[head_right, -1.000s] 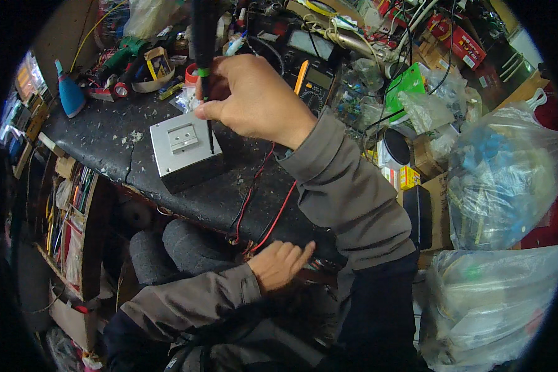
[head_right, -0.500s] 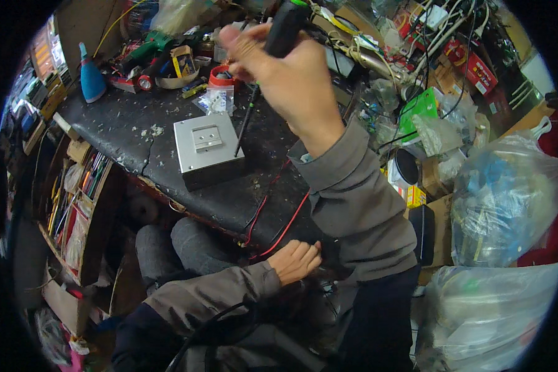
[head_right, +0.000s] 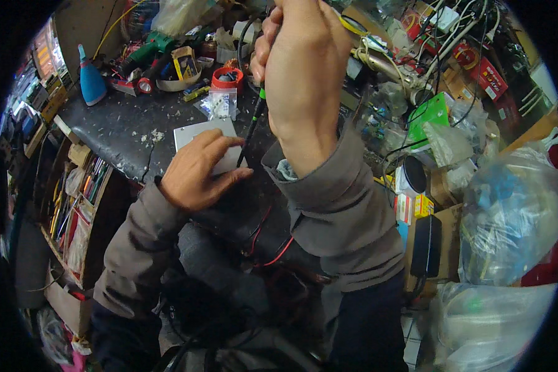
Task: The person unscrews and opens a metal power supply enclosure, removes the circuit board, and solders a wire to the board using a soldering iron and solder. The person works at a cluttered bench with tools and components visible.
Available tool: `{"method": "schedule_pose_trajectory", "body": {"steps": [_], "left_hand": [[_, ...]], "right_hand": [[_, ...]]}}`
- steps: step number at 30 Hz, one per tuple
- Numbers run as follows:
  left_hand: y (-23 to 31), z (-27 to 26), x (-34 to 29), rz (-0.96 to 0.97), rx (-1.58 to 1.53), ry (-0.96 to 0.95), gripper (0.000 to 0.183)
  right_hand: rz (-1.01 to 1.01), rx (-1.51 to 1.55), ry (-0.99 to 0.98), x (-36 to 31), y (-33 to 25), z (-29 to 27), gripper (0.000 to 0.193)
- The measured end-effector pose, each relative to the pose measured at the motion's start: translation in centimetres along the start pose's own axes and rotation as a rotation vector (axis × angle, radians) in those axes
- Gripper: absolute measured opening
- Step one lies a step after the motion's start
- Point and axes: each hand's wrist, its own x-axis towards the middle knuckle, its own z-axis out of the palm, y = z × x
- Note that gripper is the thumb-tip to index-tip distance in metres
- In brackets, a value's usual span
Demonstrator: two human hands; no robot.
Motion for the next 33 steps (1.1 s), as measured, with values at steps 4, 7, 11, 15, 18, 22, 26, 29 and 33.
{"method": "schedule_pose_trajectory", "body": {"steps": [4,7,11,15,18,22,26,29,33], "left_hand": [[-1.5,0.9,0.7,0.078,0.135,-0.087,0.022],[-1.8,1.0,0.5,0.085,0.016,-0.029,0.014],[-1.8,0.4,0.6,-0.017,-0.129,-0.061,0.015],[-1.6,-0.4,1.1,-0.094,-0.214,-0.11,0.019],[-1.4,-0.8,1.5,-0.134,-0.311,-0.135,0.022],[-0.5,-1.0,1.8,-0.092,-0.272,-0.096,0.024],[0.3,-0.8,2.5,-0.088,-0.268,-0.031,0.025],[0.4,-0.4,2.9,-0.075,-0.256,-0.003,0.024],[-0.2,0.4,2.9,-0.248,-0.503,0.054,0.022]], "right_hand": [[0.211,0.339,-0.61,3.2,0.7,-1.8,0.044],[0.493,0.722,-1.221,5.7,2.4,-2.7,0.056],[0.266,0.4,-1.133,6.7,1.3,-1.6,0.056],[-0.392,-1.313,-0.669,6.0,-5.3,-1.2,0.046],[-0.368,-1.733,-0.755,6.2,-7.3,-0.6,0.039],[-0.328,-1.522,-0.998,5.4,-9.0,-0.9,0.028],[-0.336,-1.154,-1.399,5.8,-10.4,-1.4,0.019],[-0.417,-1.036,-1.267,5.9,-8.6,-2.7,0.05],[-0.113,-0.54,-0.865,4.5,-3.2,-4.8,0.065]]}}
